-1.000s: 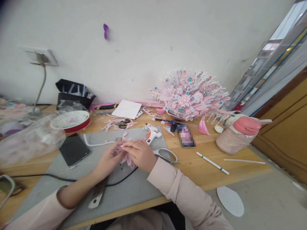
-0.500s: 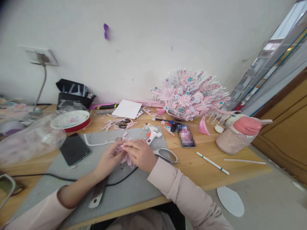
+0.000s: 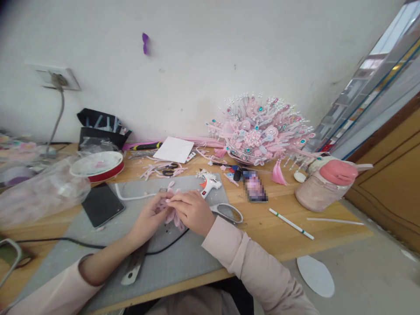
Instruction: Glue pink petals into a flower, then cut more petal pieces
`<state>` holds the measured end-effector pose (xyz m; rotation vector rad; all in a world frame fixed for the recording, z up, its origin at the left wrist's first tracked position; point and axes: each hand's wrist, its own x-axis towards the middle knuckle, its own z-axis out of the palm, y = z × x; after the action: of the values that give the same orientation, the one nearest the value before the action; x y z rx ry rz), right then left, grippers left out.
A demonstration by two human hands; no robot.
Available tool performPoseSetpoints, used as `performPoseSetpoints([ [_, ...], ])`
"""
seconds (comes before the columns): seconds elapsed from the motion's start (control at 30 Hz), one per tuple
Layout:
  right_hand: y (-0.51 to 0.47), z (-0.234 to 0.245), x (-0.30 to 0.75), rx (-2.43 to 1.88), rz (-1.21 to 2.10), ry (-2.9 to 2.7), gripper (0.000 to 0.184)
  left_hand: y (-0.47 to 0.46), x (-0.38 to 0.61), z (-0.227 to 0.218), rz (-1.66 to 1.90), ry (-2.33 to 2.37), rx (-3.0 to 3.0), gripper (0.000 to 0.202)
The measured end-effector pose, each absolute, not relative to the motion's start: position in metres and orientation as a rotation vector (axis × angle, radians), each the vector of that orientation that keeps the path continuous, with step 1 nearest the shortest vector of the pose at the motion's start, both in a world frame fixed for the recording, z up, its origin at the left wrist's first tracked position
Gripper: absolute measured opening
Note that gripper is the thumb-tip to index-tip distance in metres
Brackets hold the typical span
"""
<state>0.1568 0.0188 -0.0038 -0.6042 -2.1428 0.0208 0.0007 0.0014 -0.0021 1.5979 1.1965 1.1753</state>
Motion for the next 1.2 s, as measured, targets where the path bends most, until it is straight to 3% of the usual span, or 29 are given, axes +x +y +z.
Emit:
performPoseSetpoints([
  [0.23, 0.0158, 0.0004, 0.1559, -0.685, 0.029, -2.15, 0.022, 0.001, 0.0006, -0.0019, 1.168, 1.208, 1.613, 0.022],
  [0.57, 0.0156, 0.0024, 0.1581, -0.611, -0.215, -2.3, 0.033, 0.0023, 0.0, -0.0103, 1.228, 1.169, 1.695, 0.028],
  [1.2, 0.0187, 0.0007, 0.1572, -0.616, -0.083, -2.33, 0.017, 0.0027, 0.0002, -0.0101, 1.169, 1.218, 1.589, 0.034],
])
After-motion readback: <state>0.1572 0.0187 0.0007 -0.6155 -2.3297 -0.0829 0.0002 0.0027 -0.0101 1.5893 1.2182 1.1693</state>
